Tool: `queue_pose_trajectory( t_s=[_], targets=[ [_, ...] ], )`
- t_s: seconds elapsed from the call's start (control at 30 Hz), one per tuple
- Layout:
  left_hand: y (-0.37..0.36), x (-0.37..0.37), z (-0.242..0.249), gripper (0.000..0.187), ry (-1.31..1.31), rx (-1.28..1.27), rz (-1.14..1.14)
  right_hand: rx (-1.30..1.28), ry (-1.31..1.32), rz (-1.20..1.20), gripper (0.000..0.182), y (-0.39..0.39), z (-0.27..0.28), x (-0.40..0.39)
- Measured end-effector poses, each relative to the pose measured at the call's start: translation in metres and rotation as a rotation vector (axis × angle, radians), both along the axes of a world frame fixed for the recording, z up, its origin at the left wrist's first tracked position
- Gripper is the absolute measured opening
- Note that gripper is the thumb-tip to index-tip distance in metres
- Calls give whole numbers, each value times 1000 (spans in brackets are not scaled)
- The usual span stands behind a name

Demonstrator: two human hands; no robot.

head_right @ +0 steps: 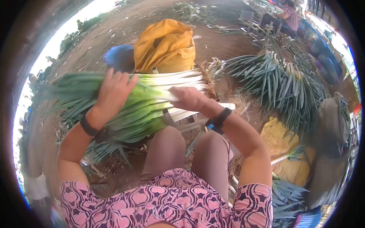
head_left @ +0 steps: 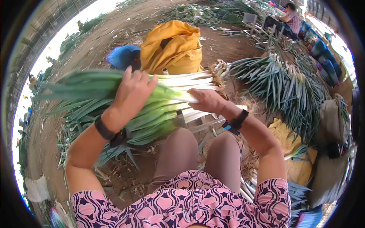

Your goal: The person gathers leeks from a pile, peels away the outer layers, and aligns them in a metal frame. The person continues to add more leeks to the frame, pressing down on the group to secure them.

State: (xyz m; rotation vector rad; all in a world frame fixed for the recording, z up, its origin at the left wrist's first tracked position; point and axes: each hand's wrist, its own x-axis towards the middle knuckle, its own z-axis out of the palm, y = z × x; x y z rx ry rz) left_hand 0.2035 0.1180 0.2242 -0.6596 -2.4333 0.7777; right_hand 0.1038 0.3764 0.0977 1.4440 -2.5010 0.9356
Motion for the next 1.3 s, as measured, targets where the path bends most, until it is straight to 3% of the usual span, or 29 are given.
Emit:
queue_pose_trajectory(
  t_s=[0.23, 0.53, 0.6, 0.73, 0.9, 1.3],
  targets=[
    [-50, 20, -60, 55, -281, 47, 313, -57, -7, -39, 36, -29, -91, -27],
    [-44, 0, -133, 73, -424, 145, 292, -14, -165, -89, 33, -6, -137, -61],
    [-56, -8, -140, 74, -400, 122, 269, -36, -252, -116, 31, -7, -137, -66],
    [-55, -8, -141, 73, -304, 105, 247, 6, -76, -211, 28, -13, -143, -64],
    [-62, -22, -148, 71, -189, 67, 237, 22, -102, -248, 26, -16, -149, -73],
    [-59, -19, -152, 66, -301, 82, 259, 53, -3, -289, 29, -15, -150, -62]
  ],
)
